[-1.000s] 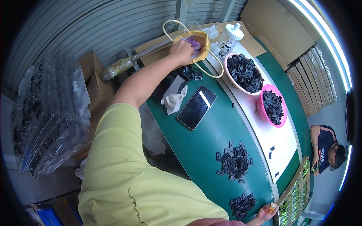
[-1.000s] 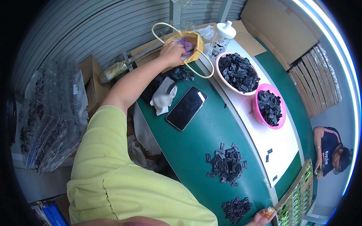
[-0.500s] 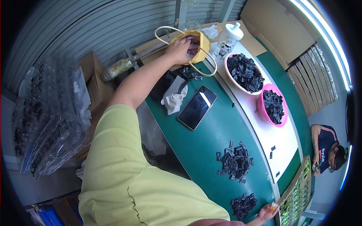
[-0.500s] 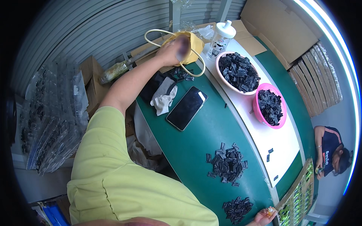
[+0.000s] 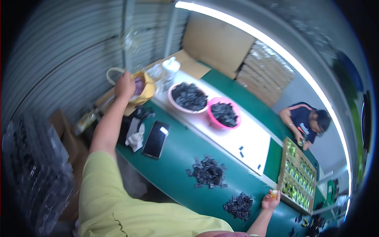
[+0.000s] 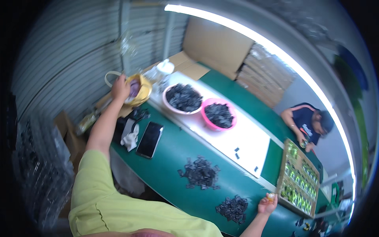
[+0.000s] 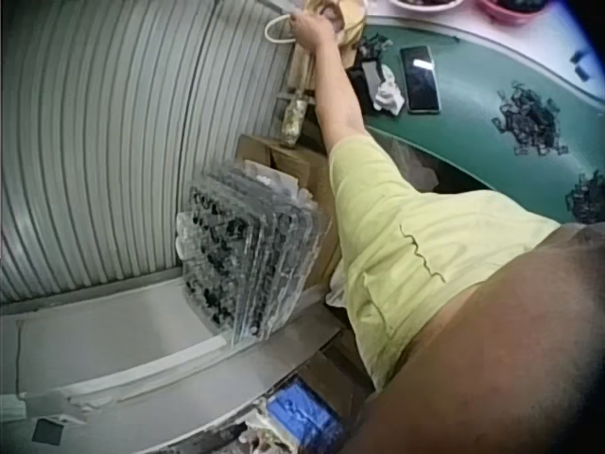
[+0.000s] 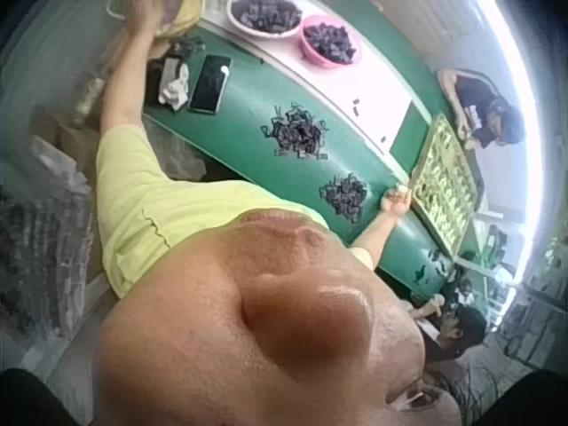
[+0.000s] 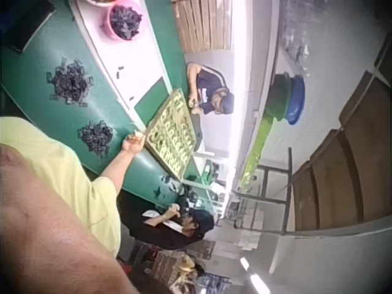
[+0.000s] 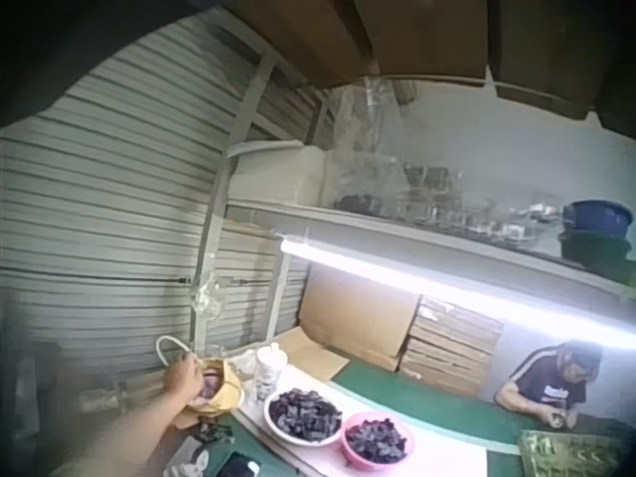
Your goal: The person assembles a plastic toy car by attaching small plastic parts to it and securing them with glue from a glue bottle.
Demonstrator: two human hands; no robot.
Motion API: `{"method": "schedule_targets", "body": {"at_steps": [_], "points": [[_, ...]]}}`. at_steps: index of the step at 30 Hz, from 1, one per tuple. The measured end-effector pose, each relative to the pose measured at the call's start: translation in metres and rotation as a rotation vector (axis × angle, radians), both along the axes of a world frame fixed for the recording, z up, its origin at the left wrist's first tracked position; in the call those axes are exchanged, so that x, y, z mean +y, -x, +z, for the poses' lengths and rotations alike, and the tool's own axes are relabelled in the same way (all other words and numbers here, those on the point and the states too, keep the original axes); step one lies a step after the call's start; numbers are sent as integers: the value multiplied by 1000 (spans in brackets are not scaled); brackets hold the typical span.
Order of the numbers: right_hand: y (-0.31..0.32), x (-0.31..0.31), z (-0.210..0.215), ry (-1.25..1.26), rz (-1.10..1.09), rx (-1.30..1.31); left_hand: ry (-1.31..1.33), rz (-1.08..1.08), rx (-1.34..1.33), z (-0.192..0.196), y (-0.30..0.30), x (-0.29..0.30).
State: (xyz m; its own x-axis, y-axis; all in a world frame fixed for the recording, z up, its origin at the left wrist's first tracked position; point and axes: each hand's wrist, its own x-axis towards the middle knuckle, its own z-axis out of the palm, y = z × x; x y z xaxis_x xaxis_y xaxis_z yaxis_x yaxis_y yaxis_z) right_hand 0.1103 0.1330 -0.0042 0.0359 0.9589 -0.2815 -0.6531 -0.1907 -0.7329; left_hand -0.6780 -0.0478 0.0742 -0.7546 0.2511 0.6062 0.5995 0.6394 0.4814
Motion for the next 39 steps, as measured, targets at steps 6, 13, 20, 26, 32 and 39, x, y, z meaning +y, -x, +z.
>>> {"method": "schedule_targets", "body": {"at_steps": [6, 13, 20, 26, 32, 39], "points": [[-21, -6, -8, 41, 0, 245, -510, -531, 296, 29, -182, -118], [-47, -34, -11, 21, 65, 396, -140, -582, -654, -231, -317, -228], [-59, -70, -10, -87, 175, 338, 130, -1078, -787, -358, -379, -279], [-101, -79, -15, -470, 181, -216, 265, -1187, -1037, -311, -425, -256], [-116, -86, -33, -537, -101, -1212, 479, -600, -1367, -304, -414, -257], [-108, -121, -14, -738, -460, -1528, 682, -573, -1377, -292, -391, -326]]}}
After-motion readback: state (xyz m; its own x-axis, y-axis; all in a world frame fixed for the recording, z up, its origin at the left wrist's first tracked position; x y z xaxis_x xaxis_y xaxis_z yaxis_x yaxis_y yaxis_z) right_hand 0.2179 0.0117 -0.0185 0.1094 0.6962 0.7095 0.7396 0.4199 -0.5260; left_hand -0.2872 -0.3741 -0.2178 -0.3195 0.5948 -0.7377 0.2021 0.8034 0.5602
